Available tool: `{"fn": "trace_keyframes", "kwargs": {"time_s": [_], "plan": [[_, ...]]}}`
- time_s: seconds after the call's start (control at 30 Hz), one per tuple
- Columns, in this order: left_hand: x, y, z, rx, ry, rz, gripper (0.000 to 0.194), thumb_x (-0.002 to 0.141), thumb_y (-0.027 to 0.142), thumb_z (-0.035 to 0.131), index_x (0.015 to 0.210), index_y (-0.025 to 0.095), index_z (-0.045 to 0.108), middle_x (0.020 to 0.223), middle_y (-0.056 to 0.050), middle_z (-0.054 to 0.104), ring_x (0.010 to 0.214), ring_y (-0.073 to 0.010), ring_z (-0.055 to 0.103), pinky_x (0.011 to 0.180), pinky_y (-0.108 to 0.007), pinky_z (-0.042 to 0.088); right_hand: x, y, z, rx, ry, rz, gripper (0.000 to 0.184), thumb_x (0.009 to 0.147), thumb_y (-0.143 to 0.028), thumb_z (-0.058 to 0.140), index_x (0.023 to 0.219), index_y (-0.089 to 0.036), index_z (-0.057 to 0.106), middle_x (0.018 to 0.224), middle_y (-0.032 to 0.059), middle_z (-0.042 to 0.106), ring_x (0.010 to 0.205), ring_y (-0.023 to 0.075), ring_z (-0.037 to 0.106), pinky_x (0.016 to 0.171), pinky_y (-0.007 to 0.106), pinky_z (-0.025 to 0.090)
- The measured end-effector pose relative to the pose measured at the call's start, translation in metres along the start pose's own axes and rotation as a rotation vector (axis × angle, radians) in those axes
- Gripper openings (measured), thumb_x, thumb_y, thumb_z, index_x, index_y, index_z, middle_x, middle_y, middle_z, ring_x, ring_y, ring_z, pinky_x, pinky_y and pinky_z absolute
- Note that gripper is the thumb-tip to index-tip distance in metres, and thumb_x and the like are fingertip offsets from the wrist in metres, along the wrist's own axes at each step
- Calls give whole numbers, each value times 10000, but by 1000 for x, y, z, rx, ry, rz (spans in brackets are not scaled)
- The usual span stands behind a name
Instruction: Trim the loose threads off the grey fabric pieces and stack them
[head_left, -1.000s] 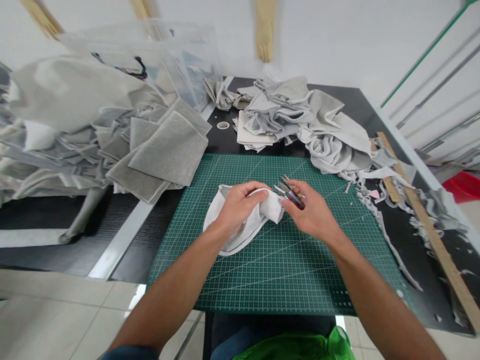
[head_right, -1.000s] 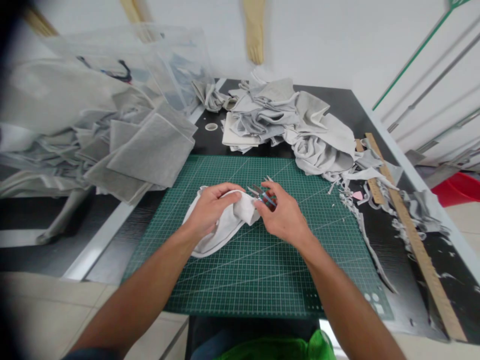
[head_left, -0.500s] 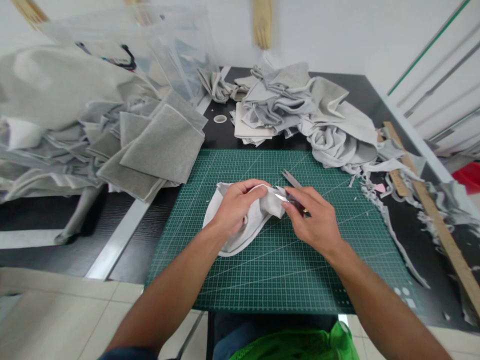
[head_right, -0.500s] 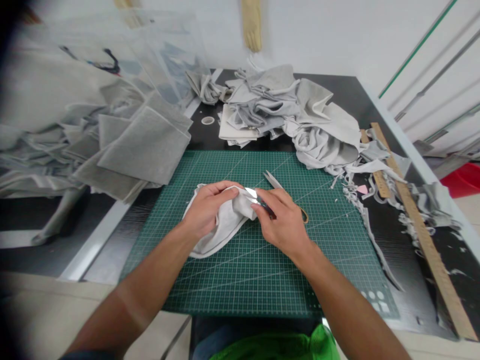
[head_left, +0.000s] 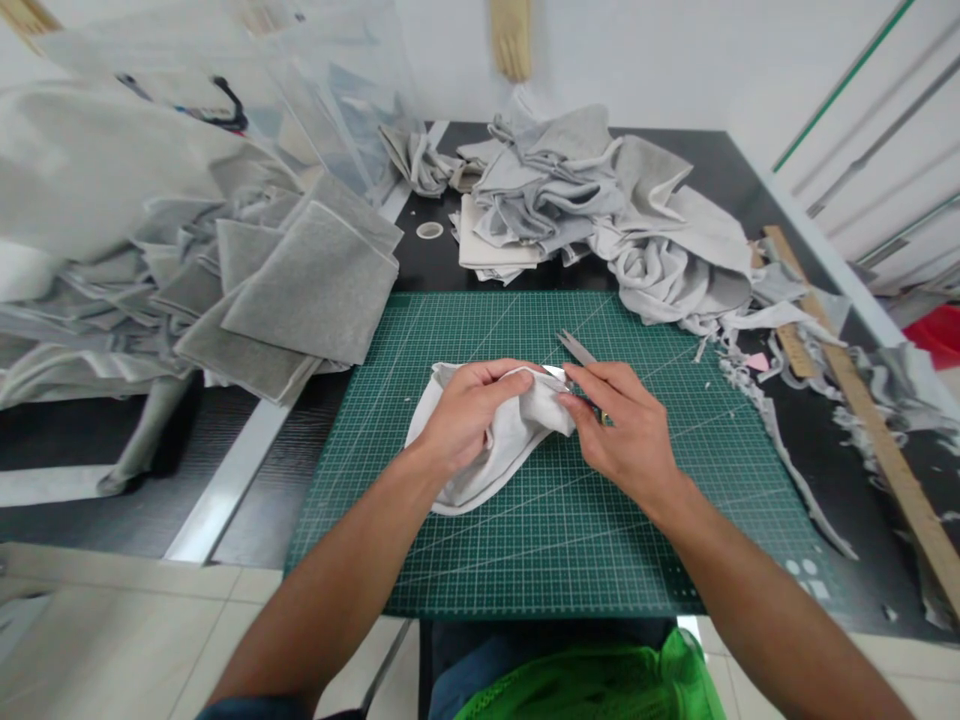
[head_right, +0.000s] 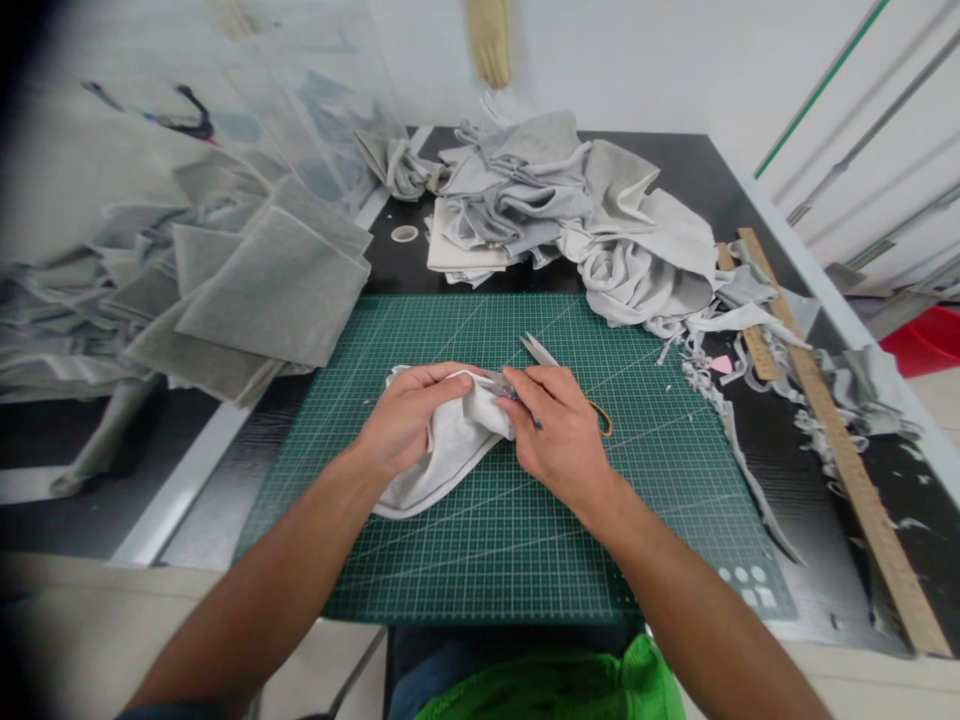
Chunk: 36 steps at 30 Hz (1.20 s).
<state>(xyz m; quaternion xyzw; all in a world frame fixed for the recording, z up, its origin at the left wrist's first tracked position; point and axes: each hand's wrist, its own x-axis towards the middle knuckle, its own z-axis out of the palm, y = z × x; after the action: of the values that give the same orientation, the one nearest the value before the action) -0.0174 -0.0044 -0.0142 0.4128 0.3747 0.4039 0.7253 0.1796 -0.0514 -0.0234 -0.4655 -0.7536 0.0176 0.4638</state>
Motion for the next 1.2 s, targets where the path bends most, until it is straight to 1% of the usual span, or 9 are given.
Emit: {"fn": "trace_keyframes", "kwargs": {"time_s": [0.13,0.27,0.43,0.6,0.8,0.93,1.07,1.2], "plan": [[-1,0,1,1,9,-19,268,811,346,809,983,140,800,905,-102,790,816,-196,722,783,-310,557,0,-2,-1,3,-20,34,329,980,-232,633,1302,-246,696,1105,99,716,1000,238,683,875,433,596],[-1,1,1,-10,-3,-34,288,819,339,802,1030,144,801,908,-103,792,812,-194,723,780,-309,554,0,-2,0,4,-24,55,324,984,-249,627,1299,-257,700,1112,95,721,1009,243,684,893,441,595],[-2,1,1,-15,-17,-39,239,827,308,796,1006,150,808,909,-92,791,812,-174,713,785,-289,538,-1,-1,-1,1,-28,46,320,984,-247,631,1296,-250,700,1121,99,725,1018,244,686,898,440,597],[-1,2,2,-13,-32,-43,246,824,297,800,1022,151,808,897,-86,789,779,-160,702,754,-276,527,-1,0,-1,2,-18,23,314,980,-227,640,1289,-226,699,1111,106,725,1016,239,684,898,437,599],[-1,3,1,12,-8,-45,270,807,319,813,1015,147,808,877,-90,785,793,-183,708,765,-300,542,-1,-1,-1,0,-20,25,294,989,-223,622,1269,-244,711,1099,100,728,995,238,691,872,439,608],[-1,3,1,16,-14,-41,271,814,321,808,1025,151,805,874,-89,783,787,-179,706,757,-297,543,-1,-1,-2,-3,-27,34,288,988,-222,619,1258,-238,719,1100,103,731,1000,240,693,871,438,609],[-1,3,1,45,-9,-32,270,815,339,803,1007,149,806,862,-88,780,777,-184,704,738,-300,541,0,-3,-2,14,-22,55,258,995,-223,606,1214,-250,739,1059,88,742,968,231,700,846,424,613],[-2,4,2,48,0,-15,258,812,337,801,987,147,809,845,-86,779,766,-182,702,736,-299,542,0,-4,-3,18,-38,71,283,976,-254,635,1243,-246,726,1100,94,737,1000,240,702,875,435,611]]}}
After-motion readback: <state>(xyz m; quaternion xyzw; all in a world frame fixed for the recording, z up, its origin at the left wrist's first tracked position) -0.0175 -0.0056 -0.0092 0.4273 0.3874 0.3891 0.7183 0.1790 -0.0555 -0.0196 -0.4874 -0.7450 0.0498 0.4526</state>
